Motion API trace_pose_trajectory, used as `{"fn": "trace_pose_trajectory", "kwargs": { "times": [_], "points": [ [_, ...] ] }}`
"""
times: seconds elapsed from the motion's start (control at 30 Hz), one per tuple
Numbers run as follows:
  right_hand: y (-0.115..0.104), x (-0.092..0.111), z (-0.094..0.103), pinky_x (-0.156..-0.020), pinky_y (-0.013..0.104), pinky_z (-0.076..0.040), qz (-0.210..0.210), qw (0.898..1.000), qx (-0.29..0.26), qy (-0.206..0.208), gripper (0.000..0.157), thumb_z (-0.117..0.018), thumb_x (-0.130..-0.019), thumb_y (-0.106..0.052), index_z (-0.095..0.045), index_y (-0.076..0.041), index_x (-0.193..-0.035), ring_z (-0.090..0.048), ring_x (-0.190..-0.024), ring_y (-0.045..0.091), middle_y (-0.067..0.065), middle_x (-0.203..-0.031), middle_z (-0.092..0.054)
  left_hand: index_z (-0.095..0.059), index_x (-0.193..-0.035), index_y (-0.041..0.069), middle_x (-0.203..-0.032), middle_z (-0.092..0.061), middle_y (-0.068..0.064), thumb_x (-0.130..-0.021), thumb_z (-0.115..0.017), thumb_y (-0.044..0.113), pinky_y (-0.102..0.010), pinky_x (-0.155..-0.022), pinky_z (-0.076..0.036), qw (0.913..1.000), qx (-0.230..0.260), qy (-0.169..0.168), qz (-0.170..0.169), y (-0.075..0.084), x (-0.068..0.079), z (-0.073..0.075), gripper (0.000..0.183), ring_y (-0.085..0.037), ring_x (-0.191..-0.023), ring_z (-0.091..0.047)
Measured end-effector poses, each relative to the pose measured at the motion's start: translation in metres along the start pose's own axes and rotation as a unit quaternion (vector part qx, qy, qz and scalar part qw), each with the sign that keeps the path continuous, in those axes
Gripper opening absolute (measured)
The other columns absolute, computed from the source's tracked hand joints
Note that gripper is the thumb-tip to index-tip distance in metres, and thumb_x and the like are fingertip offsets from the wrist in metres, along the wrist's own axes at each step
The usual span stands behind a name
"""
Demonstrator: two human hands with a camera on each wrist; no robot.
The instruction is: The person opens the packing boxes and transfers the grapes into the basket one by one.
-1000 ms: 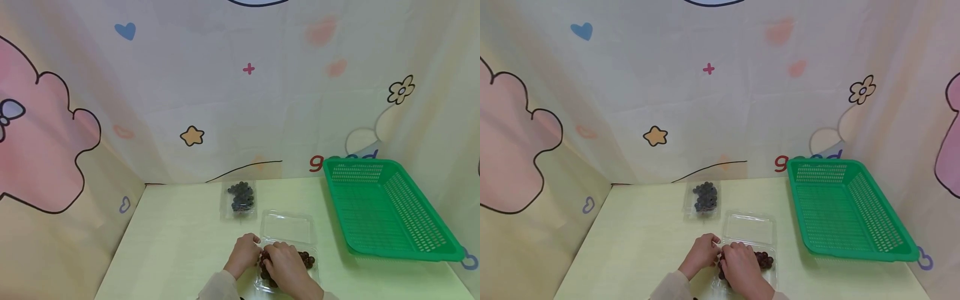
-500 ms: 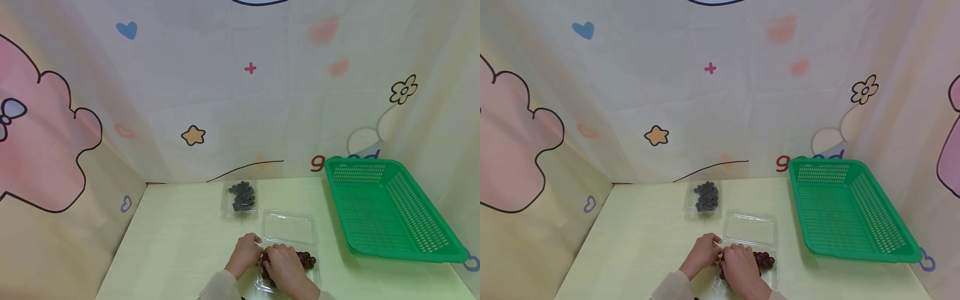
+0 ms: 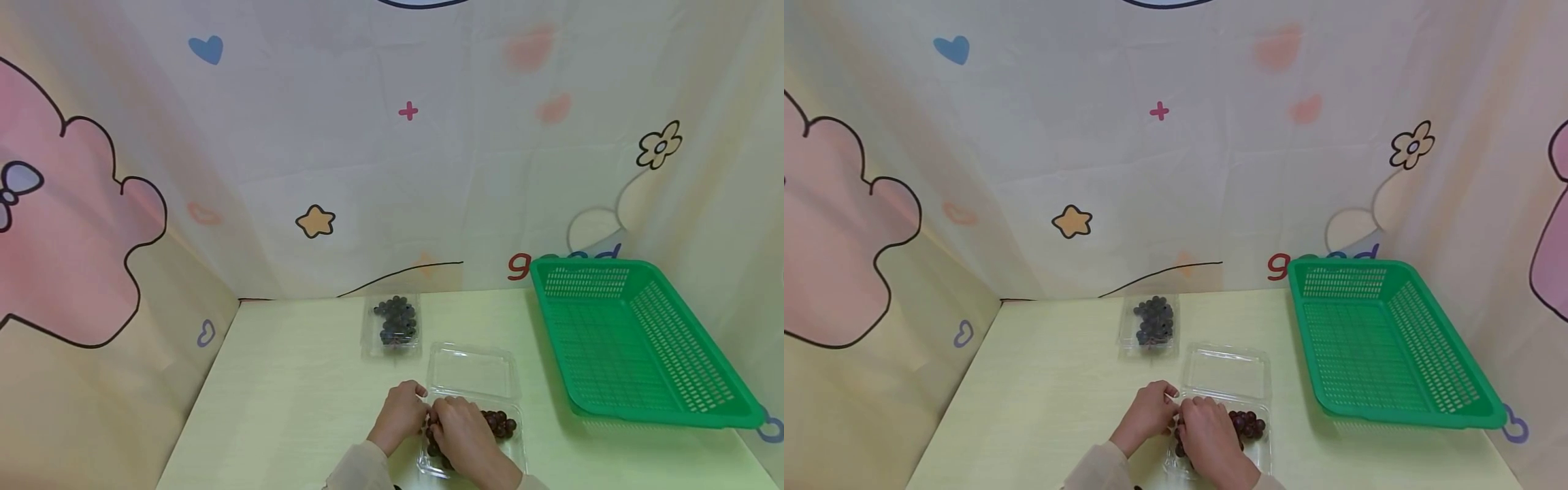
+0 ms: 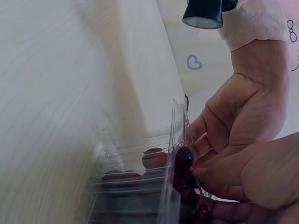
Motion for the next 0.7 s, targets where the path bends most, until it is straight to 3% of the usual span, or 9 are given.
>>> {"fn": "trace_pose_trajectory", "kwargs": {
  "times": [0.3, 0.7],
  "points": [
    [0.0002, 0.0013, -0.0027, -0.059, 0.03, -0.045, 0.028, 0.997, -0.07, -0.021, 0.027, -0.079, -0.08, 0.003, -0.06, -0.016, -0.073, -0.053, -0.069, 0.011, -0.01, -0.07, -0.056, -0.068, -0.1, -0.006, -0.081, -0.067, -0.012, -0.082, -0.064, -0.007, -0.028, -0.047, -0.05, 1.0, -0.001, -0.001, 0.002, -0.0005, 0.0, -0.0005, 0.018, -0.016, -0.051, -0.058],
    [-0.0002, -0.0005, -0.0035, -0.066, 0.03, -0.053, 0.074, 0.992, -0.081, -0.063, 0.024, -0.071, -0.082, 0.014, -0.077, -0.009, -0.079, -0.061, -0.073, 0.011, -0.003, -0.076, -0.07, -0.068, -0.099, -0.007, -0.076, -0.065, -0.009, -0.084, -0.068, -0.007, -0.027, -0.045, -0.049, 1.0, -0.002, -0.001, -0.001, -0.0018, -0.0009, -0.0024, 0.015, -0.014, -0.048, -0.055]
  ]
}}
Point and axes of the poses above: each hand's wrist, its own x-axis away from the middle knuckle, its own z-axis out of the back of the hand, y = z × x, the point moved 6 cm from there along -x, towards the middle knuckle
